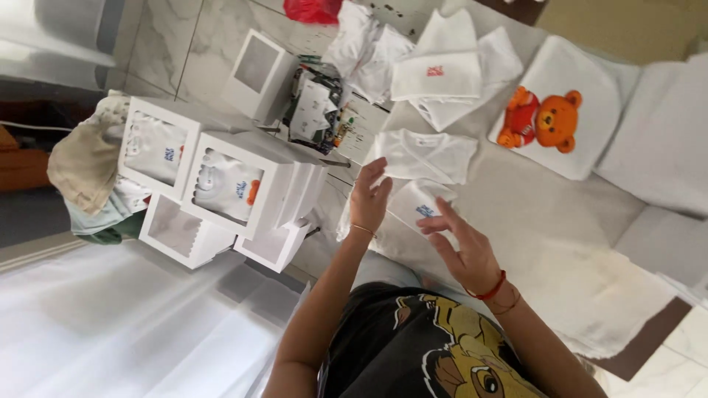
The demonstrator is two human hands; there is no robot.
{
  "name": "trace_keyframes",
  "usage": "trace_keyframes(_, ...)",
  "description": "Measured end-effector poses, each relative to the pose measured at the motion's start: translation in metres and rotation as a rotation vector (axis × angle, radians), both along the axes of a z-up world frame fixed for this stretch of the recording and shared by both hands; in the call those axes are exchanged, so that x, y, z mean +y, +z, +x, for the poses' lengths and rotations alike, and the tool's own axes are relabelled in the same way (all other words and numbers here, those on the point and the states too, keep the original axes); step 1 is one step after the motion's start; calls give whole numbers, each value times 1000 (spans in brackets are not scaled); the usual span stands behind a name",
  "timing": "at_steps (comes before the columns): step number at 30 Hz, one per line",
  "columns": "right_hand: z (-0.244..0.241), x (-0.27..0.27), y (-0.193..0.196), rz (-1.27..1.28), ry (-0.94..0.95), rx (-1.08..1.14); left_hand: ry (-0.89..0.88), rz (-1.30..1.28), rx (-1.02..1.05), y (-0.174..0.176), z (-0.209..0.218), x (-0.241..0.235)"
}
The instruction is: The person folds white baby onesies and socks, then places them into white boxes with clear windows. The person repeats this process multiple times, handling the items one at a time and arranging them neatly inside the boxes.
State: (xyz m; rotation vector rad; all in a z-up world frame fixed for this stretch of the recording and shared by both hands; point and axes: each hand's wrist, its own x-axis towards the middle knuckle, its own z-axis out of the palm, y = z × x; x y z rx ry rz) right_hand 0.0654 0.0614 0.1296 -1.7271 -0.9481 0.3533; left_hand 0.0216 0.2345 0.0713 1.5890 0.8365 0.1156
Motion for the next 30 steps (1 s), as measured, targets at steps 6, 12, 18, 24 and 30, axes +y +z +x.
trace_keyframes(6,11,85,-13,-194,76,162,79,744,257,-94,51,201)
trace_keyframes(12,22,114,-50,-453,31,372,-190,550,1148,-110,105,351)
trace_keyframes(18,29,123,-57,-380,13,335,-133,658,1022,-122,109,360)
trace_keyframes(24,44,128,-33,-256,-144,504,-192,678,174,-45,73,288)
trace_keyframes(30,18,72,-23,35,-256,697,-383,-54,-356,17,3,68)
